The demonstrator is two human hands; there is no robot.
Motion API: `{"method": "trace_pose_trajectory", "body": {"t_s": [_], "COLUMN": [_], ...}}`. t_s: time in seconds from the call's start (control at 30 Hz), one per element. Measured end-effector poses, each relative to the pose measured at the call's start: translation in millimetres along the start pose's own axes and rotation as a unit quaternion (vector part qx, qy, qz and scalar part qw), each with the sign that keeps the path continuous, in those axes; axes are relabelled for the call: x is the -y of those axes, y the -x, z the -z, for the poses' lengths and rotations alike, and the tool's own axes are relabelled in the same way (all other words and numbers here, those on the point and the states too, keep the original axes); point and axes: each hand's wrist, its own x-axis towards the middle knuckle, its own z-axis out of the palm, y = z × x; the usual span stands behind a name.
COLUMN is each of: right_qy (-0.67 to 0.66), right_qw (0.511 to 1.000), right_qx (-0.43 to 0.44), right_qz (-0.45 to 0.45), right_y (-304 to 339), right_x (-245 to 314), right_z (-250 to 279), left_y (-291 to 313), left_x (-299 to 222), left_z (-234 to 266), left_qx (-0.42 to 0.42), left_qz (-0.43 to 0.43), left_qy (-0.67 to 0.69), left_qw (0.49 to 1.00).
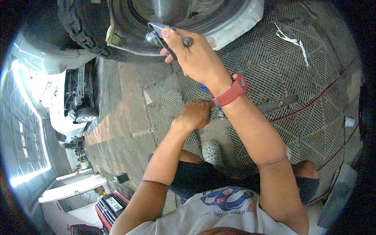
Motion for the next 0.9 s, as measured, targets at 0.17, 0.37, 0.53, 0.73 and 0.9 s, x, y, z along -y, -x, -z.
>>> {"method": "trace_pose_trajectory", "body": {"t_s": [0.17, 0.37, 0.53, 0.73, 0.9], "right_qy": [-0.014, -0.146, -0.058, -0.011, 0.032], "right_qw": [0.999, 0.984, 0.998, 0.991, 0.975], "right_qx": [-0.004, -0.009, -0.023, -0.036, -0.086], "right_qz": [0.051, 0.105, -0.031, -0.13, -0.201], "right_y": [-9.4, -22.6, -7.1, 11.3, 20.8], "right_x": [0.2, 30.1, 20.8, -39.8, -75.6], "right_z": [-7.1, -8.1, -11.1, -2.8, 22.8], "left_y": [8.5, 8.3, 12.1, 11.7, 13.9], "left_x": [-1.3, 4.7, 2.1, -4.8, -2.9], "left_z": [1.5, -11.3, -10.4, 3.3, -6.5], "left_qx": [-0.022, -0.028, -0.082, -0.033, -0.065], "left_qz": [0.004, -0.024, -0.045, -0.009, -0.009], "left_qy": [0.01, -0.002, 0.012, -0.011, 0.019], "left_qw": [1.0, 0.999, 0.996, 0.999, 0.998]}}
